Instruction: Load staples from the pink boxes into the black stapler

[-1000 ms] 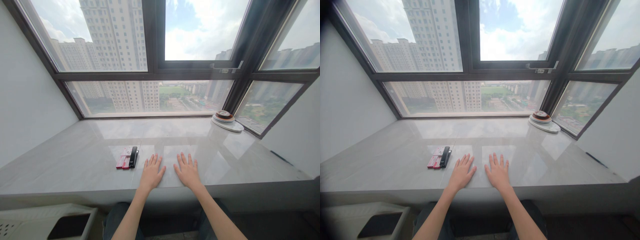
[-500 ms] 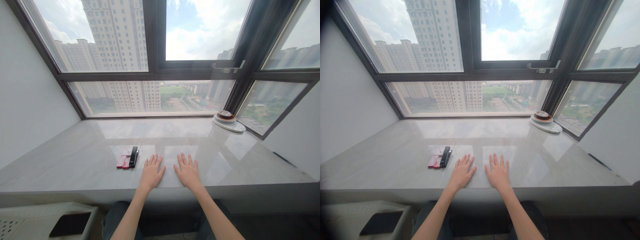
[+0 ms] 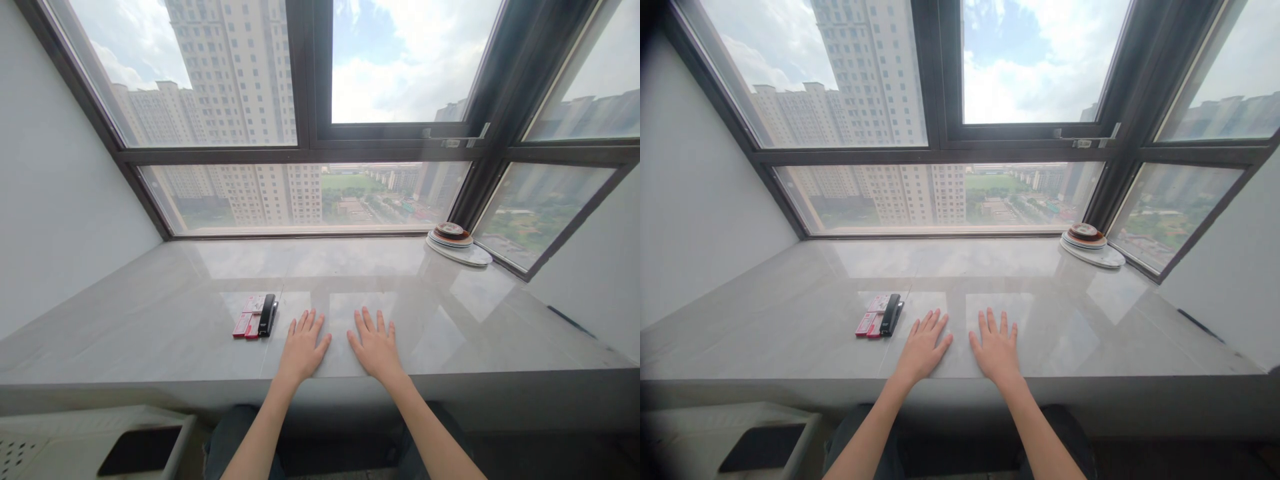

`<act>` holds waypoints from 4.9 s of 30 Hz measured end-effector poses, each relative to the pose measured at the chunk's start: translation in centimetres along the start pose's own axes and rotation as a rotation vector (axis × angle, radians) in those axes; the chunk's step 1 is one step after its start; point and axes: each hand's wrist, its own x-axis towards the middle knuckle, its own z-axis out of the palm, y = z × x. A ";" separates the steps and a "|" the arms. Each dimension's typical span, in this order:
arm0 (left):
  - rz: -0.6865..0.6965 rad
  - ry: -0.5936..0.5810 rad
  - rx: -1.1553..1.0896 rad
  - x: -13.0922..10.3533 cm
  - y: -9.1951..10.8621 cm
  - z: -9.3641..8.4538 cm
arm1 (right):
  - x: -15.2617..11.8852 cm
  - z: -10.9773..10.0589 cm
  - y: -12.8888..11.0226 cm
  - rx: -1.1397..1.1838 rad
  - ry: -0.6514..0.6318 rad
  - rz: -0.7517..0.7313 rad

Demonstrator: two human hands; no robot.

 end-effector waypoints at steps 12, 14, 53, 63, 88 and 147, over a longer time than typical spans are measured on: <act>0.004 0.000 -0.007 0.1 -0.2 0.1 | 0.0 0.1 0.0 0.004 -0.001 0.000; 0.001 -0.001 -0.007 0.0 -0.2 0.0 | 0.0 0.1 0.0 0.003 -0.001 -0.001; 0.007 0.011 -0.041 0.0 -0.4 0.2 | 0.0 0.1 0.0 0.000 -0.002 -0.005; -0.014 0.011 -0.044 -0.1 -0.4 0.2 | -0.1 0.0 -0.1 -0.011 -0.007 0.000; -0.028 0.043 -0.083 -7.9 1.2 -4.1 | 10.8 -3.3 -20.0 0.466 -0.214 -0.380; 0.042 0.060 -0.650 -0.5 -1.0 -2.0 | 3.4 -2.4 2.6 0.849 -0.438 0.127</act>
